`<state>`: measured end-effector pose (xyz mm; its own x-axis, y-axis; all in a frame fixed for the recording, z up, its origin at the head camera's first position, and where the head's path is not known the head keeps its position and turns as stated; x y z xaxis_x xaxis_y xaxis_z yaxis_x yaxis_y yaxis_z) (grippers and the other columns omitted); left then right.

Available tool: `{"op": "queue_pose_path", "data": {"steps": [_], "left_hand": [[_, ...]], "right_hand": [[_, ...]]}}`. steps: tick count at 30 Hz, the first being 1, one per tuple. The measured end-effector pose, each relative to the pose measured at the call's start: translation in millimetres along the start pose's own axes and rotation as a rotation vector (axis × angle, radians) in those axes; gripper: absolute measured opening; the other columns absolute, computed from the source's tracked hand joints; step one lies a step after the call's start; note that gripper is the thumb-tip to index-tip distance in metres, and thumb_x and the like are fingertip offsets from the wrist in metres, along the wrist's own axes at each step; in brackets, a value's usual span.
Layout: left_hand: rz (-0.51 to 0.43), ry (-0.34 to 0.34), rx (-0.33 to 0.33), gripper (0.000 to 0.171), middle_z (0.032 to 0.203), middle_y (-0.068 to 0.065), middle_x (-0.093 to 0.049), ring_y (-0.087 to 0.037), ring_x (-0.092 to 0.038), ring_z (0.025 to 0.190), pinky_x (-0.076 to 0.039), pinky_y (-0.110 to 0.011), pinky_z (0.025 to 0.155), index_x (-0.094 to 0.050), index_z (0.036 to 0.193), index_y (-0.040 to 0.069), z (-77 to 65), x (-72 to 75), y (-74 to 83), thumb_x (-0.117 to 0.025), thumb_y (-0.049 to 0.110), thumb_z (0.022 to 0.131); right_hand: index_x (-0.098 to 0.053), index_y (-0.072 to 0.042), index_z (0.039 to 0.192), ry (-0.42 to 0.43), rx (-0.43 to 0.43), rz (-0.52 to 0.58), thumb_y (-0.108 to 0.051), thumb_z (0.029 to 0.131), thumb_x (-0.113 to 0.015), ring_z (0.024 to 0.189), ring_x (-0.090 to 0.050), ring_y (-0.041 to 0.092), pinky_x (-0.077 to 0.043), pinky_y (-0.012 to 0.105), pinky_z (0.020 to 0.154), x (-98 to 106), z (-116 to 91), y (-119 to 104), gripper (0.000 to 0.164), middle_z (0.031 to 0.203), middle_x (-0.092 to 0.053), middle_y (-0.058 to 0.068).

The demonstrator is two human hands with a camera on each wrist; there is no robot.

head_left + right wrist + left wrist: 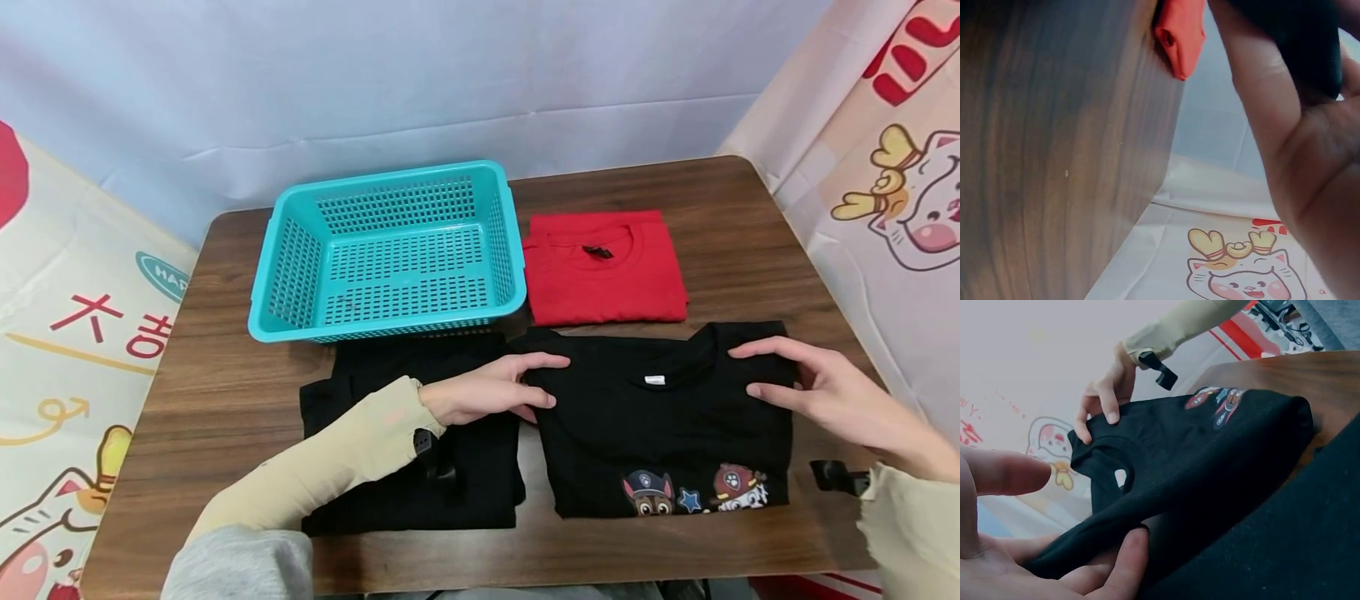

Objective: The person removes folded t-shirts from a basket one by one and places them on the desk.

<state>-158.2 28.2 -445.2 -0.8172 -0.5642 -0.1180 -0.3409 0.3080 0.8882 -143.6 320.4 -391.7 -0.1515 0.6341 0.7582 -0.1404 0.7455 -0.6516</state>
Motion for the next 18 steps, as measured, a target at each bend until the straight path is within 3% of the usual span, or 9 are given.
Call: {"op": "queue_pose_path", "data": {"steps": [10,18], "left_hand": [[-0.028,0.0,0.066,0.065,0.146,-0.001,-0.039,-0.015,-0.057,0.111,-0.05,-0.034,0.097,-0.032,0.151,0.016,4.8,-4.3,-4.6,-0.059,0.008,0.093],[-0.076,-0.003,0.144,0.066,0.146,-0.005,-0.039,-0.015,-0.055,0.114,-0.047,-0.036,0.102,-0.029,0.151,0.011,8.1,-9.3,-15.1,-0.059,0.008,0.093]], "right_hand": [[-0.062,-0.018,0.12,-0.02,-0.012,-0.036,-0.001,0.084,-0.07,0.051,-0.029,0.008,-0.028,0.027,0.05,-7.2,11.9,8.3,0.041,0.094,-0.056,-0.016],[-0.063,-0.014,0.119,-0.026,0.056,-0.058,0.004,0.08,-0.072,0.079,-0.044,-0.001,-0.031,0.012,0.064,-12.2,14.5,19.4,0.044,0.108,-0.049,-0.033]]}}
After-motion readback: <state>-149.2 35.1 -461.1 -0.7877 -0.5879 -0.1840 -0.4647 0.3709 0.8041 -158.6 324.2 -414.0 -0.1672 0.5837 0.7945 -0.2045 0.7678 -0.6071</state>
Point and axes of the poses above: each hand's wrist, its own z-axis towards the middle knuckle, its own x-axis out of the back of the hand, y = z × x, the point moved 10 cm from there along z, towards the middle knuckle
